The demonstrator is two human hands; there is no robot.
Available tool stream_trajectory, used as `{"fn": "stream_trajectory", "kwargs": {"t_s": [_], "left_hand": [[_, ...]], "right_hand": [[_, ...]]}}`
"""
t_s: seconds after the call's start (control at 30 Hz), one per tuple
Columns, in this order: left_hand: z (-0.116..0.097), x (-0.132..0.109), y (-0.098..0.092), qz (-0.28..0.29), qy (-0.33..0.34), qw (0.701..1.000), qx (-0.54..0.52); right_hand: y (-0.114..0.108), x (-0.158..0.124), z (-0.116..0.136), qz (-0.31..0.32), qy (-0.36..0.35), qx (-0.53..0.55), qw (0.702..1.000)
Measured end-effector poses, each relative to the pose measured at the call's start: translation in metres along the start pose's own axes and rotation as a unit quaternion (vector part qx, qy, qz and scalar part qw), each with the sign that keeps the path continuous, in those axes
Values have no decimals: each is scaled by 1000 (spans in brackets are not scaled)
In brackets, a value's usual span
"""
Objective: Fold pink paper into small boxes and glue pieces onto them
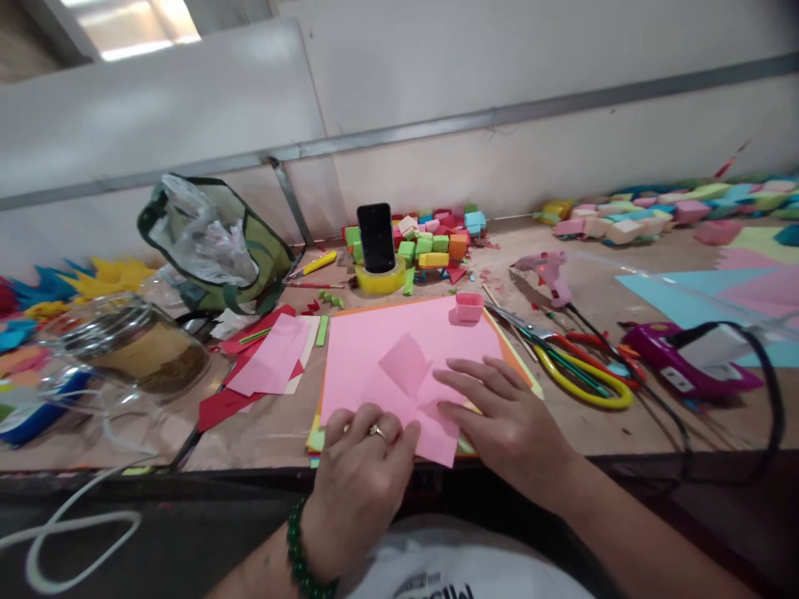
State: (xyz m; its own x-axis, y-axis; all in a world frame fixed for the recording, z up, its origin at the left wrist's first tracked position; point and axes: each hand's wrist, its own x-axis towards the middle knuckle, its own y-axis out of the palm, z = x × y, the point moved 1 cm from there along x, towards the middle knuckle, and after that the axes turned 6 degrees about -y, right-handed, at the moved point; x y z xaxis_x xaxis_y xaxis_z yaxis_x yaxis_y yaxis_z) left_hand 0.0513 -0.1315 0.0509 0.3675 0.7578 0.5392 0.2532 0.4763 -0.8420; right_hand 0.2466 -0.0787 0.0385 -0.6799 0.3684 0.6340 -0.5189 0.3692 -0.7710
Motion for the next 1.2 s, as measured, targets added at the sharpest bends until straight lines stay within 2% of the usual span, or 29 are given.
{"fn": "stream_trajectory", "kwargs": {"t_s": [0.13, 0.27, 0.33, 0.5, 0.57, 0.63, 0.77, 0.87, 0.93, 0.97, 1.03, 1.1, 1.13, 1.2], "left_hand": [[16, -3, 7, 82, -42, 996, 13], [32, -2, 14, 145, -48, 988, -16], [35, -1, 18, 159, -55, 985, -35], [35, -4, 21, 167, -93, 978, -81], [37, -5, 22, 168, -118, 974, -93], [40, -4, 24, 173, -152, 968, -102], [48, 1, 29, 175, -222, 955, -87], [51, 4, 33, 157, -242, 956, -56], [50, 3, 36, 140, -224, 964, -20], [49, 3, 37, 133, -205, 970, -1], [45, 2, 40, 129, -148, 980, 20], [42, 1, 41, 144, -78, 986, 15], [41, 1, 41, 156, -51, 986, 11], [41, 0, 37, 176, -29, 984, 0]], "right_hand": [[17, -11, -5, 21, 15, 63, 998], [20, -15, -5, 52, 44, 114, 991], [19, -13, -7, 76, 52, 120, 988], [14, -3, -21, 115, 11, 115, 987], [14, 0, -28, 136, 14, 134, 981], [16, 2, -33, 147, 54, 150, 976], [21, 3, -41, 161, 212, 96, 959], [23, 3, -41, 171, 255, 27, 951], [25, 5, -39, 143, 226, -10, 963], [25, 6, -37, 125, 189, -23, 974], [28, 9, -32, 110, 72, -23, 991], [30, 9, -28, 119, -38, 2, 992], [30, 9, -27, 124, -66, 15, 990], [28, 6, -30, 134, -68, 26, 988]]}}
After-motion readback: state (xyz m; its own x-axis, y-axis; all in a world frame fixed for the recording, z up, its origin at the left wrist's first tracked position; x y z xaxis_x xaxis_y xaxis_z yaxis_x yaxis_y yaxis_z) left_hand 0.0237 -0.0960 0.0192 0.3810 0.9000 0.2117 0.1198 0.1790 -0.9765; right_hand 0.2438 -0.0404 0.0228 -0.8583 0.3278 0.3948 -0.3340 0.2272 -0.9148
